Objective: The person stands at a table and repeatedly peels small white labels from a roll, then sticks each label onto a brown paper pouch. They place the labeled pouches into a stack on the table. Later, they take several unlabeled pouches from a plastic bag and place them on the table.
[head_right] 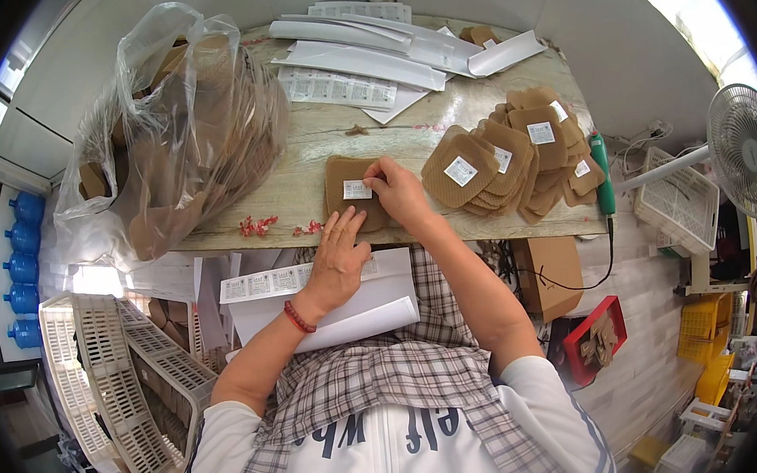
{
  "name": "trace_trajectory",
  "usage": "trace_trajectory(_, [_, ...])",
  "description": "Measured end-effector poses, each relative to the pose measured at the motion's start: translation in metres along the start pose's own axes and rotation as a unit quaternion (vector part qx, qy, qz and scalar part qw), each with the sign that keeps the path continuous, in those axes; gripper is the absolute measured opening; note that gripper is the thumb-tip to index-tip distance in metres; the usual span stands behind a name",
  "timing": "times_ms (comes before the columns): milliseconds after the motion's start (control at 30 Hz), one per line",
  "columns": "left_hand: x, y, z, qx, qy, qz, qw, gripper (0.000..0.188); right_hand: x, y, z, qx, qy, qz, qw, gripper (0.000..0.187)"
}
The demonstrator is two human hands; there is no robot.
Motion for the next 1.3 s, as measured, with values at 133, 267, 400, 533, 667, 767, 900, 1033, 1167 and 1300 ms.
trace_trajectory(133, [0.001,0.001,-0.001,-0.001,0.005,0.000,1.000,0.008,0.002,0.000,-0.004,-0.015,-0.013,0.021,1.000,0.013])
trace_trajectory(267, [0.000,0.002,-0.001,0.002,0.006,0.004,1.000,0.008,0.007,-0.001,-0.006,-0.022,-0.018,0.036,0.999,0.014])
trace_trajectory(400, [-0.001,0.000,-0.001,-0.001,0.008,0.002,1.000,0.008,0.009,-0.002,-0.006,-0.017,-0.026,0.053,0.998,0.015])
trace_trajectory(533, [0.000,0.002,-0.002,-0.004,0.008,0.004,1.000,0.007,0.004,-0.002,-0.005,-0.012,-0.022,0.061,0.998,0.014])
trace_trajectory(667, [0.000,0.002,-0.002,-0.003,0.010,0.001,1.000,0.007,-0.008,0.000,-0.003,-0.010,-0.016,0.078,0.997,0.014])
trace_trajectory(767, [0.000,0.001,-0.001,-0.008,0.013,0.004,1.000,0.007,-0.008,0.000,-0.002,-0.011,-0.022,0.083,0.996,0.014])
trace_trajectory(900, [-0.001,0.005,-0.003,-0.010,0.030,0.035,0.999,0.009,-0.009,0.000,-0.002,-0.004,0.000,0.099,0.995,0.013])
trace_trajectory(1033, [0.000,0.014,-0.009,-0.020,0.043,0.016,0.999,0.011,-0.008,-0.002,-0.002,-0.001,0.010,0.109,0.994,0.012])
trace_trajectory(1167, [-0.001,0.014,-0.015,-0.028,0.049,0.007,0.998,0.008,-0.008,-0.003,-0.001,0.009,0.024,0.116,0.993,0.012])
trace_trajectory(1300, [-0.005,0.008,-0.013,-0.037,0.052,-0.001,0.998,0.007,-0.010,-0.003,0.000,0.018,0.018,0.111,0.993,0.012])
Point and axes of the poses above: each hand's wrist, its own z-axis away from the middle knuckle, its own y-axis out of the back of the hand, x = y × z, the point moved 8 cm from there along -z, towards the middle knuckle, and after that the axes turned 5 degrees about y, right-handed, at the moved point
